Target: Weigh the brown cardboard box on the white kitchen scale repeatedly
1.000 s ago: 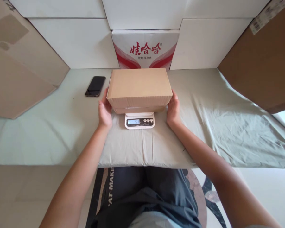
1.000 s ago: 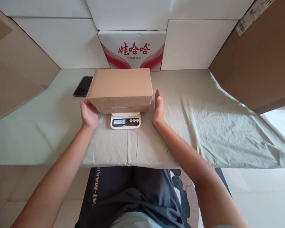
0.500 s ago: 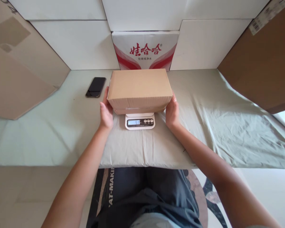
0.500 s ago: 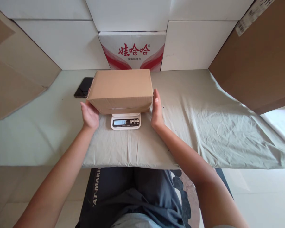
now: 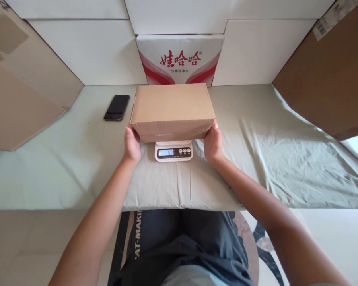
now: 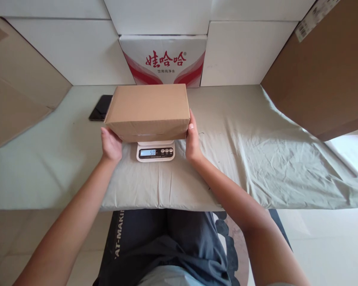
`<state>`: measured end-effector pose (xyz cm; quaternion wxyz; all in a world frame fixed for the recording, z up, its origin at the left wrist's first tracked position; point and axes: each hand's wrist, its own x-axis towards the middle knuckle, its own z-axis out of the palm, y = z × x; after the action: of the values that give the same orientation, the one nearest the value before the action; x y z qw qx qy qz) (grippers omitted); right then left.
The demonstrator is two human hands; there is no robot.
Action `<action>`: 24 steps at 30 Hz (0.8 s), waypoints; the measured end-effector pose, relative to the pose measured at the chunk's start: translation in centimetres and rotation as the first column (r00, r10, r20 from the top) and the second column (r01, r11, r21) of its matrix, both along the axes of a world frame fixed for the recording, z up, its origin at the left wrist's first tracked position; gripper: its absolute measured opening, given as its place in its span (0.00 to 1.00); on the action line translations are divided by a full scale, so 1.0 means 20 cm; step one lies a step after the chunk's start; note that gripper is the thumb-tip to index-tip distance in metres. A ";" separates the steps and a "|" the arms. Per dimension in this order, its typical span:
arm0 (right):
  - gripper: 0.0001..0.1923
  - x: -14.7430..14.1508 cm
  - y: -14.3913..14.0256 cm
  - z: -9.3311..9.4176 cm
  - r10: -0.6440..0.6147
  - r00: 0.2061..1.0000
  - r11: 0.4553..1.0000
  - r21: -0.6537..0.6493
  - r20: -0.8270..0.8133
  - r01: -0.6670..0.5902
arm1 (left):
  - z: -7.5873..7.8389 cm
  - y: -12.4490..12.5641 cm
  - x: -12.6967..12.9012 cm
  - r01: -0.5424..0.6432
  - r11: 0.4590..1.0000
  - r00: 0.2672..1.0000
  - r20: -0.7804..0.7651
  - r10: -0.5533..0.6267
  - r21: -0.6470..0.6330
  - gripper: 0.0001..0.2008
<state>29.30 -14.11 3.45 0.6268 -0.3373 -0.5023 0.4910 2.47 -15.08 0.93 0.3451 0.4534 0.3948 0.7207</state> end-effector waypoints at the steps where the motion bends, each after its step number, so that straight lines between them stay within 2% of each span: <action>1: 0.43 0.00 0.00 0.00 -0.005 1.000 1.000 -0.004 0.006 0.005 | 0.00 0.00 0.00 -0.002 1.000 1.000 -0.004 0.002 0.000 0.40; 7: 0.40 -0.01 -0.02 0.01 0.006 1.000 1.000 0.007 0.011 -0.006 | -0.02 0.01 -0.01 -0.018 1.000 0.999 -0.044 0.018 -0.011 0.44; 12: 0.45 -0.02 -0.01 -0.01 0.003 0.999 1.000 -0.004 0.043 -0.003 | 0.01 -0.01 0.02 0.000 0.999 1.000 -0.014 0.000 -0.044 0.46; 18: 0.46 -0.03 0.02 -0.02 -0.005 0.998 1.000 0.018 0.058 0.004 | 0.07 -0.02 0.04 0.049 0.999 0.999 0.009 -0.049 -0.015 0.42; 24: 0.46 -0.02 0.12 0.07 -0.021 0.997 0.997 0.073 0.076 0.016 | 0.20 0.00 0.00 0.082 0.997 0.997 -0.010 -0.082 0.009 0.40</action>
<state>28.87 -11.78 4.80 0.6233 -0.3378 -0.5401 0.4535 2.56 -15.12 4.96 0.3703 0.4742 0.3743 0.7056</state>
